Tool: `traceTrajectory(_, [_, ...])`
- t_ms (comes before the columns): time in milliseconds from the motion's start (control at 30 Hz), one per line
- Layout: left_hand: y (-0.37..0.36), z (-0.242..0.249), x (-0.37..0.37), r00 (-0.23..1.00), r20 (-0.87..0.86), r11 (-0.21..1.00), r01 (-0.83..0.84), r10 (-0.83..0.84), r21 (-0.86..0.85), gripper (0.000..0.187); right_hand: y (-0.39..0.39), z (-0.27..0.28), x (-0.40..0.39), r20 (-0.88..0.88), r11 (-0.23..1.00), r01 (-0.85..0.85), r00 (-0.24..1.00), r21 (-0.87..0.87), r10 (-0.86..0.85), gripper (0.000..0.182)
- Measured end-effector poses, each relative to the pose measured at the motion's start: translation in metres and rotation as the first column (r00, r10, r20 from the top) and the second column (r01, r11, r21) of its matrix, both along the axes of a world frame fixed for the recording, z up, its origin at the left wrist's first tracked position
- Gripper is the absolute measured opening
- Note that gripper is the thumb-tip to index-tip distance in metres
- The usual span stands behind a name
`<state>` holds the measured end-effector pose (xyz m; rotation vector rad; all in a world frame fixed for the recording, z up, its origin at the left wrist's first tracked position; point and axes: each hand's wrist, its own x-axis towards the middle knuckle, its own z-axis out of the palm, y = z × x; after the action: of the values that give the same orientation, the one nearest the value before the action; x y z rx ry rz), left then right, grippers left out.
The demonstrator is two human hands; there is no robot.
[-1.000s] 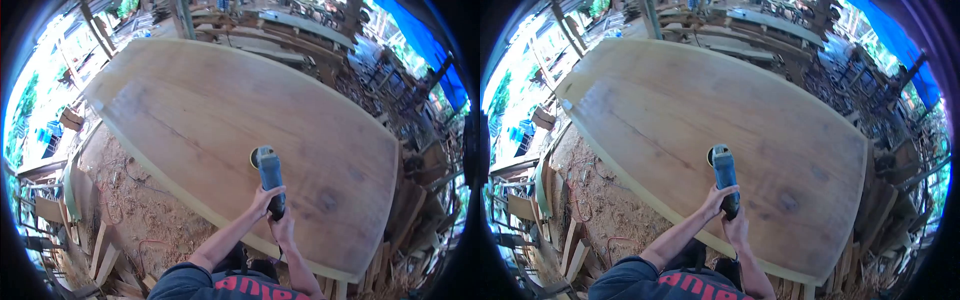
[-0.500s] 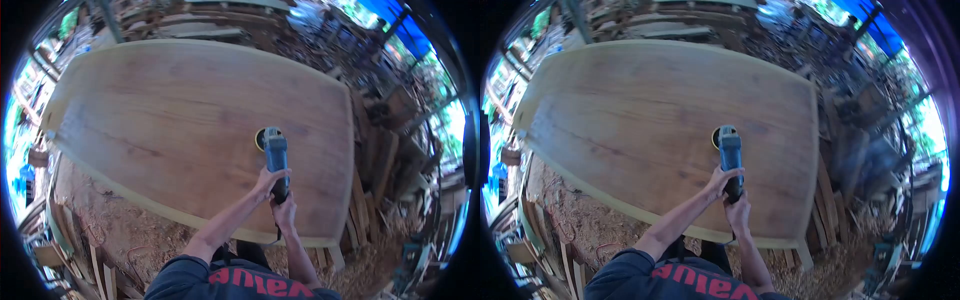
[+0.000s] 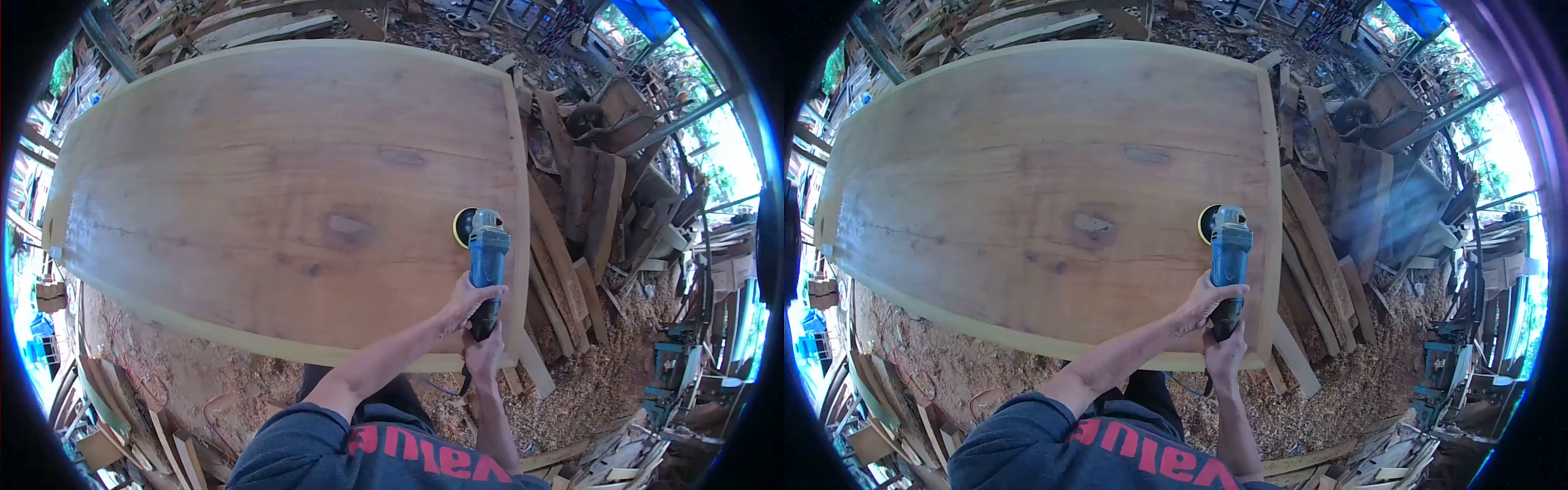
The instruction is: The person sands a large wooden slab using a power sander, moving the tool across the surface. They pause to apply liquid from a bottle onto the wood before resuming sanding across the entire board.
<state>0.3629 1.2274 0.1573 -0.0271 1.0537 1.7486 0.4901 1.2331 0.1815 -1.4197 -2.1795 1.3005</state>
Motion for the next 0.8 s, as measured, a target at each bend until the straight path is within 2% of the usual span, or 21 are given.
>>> traceTrajectory(100, [-0.035, 0.002, -0.007, 0.998, -0.009, 0.998, -0.054, 0.054, -0.025, 0.049, -0.030, 0.000, -0.007, -0.057, 0.997, -0.079, 0.995, 0.007, 0.079, 0.031])
traceTrajectory(267, [-0.127, 0.013, -0.045, 0.995, 0.039, 0.995, -0.096, 0.096, -0.004, 0.047, -0.098, -0.002, -0.044, 0.001, 0.980, -0.193, 0.981, 0.052, 0.193, 0.033])
traceTrajectory(367, [-0.186, 0.015, -0.064, 0.958, 0.000, 0.956, -0.288, 0.288, -0.058, 0.045, -0.147, 0.001, -0.072, 0.045, 0.958, -0.285, 0.958, 0.023, 0.284, 0.034])
traceTrajectory(467, [-0.240, 0.004, -0.077, 0.915, -0.019, 0.909, -0.403, 0.403, -0.103, 0.038, -0.192, -0.002, -0.091, 0.029, 0.924, -0.380, 0.925, 0.043, 0.379, 0.034])
traceTrajectory(500, [-0.258, 0.008, -0.081, 0.910, 0.000, 0.905, -0.412, 0.414, -0.103, 0.038, -0.205, 0.005, -0.099, 0.007, 0.910, -0.414, 0.910, -0.027, 0.414, 0.035])
traceTrajectory(567, [-0.290, 0.003, -0.085, 0.898, -0.023, 0.888, -0.437, 0.439, -0.141, 0.036, -0.227, 0.004, -0.106, 0.029, 0.882, -0.469, 0.882, -0.032, 0.470, 0.036])
traceTrajectory(633, [-0.309, 0.007, -0.084, 0.880, 0.000, 0.872, -0.471, 0.475, -0.137, 0.037, -0.239, 0.002, -0.105, 0.028, 0.879, -0.473, 0.880, -0.052, 0.475, 0.037])
traceTrajectory(700, [-0.313, 0.011, -0.079, 0.858, 0.020, 0.852, -0.506, 0.513, -0.133, 0.039, -0.243, 0.002, -0.102, -0.002, 0.835, -0.548, 0.836, -0.035, 0.549, 0.040])
traceTrajectory(800, [-0.303, 0.013, -0.067, 0.829, -0.052, 0.816, -0.558, 0.557, -0.149, 0.033, -0.232, -0.002, -0.090, -0.009, 0.836, -0.545, 0.838, -0.057, 0.546, 0.042])
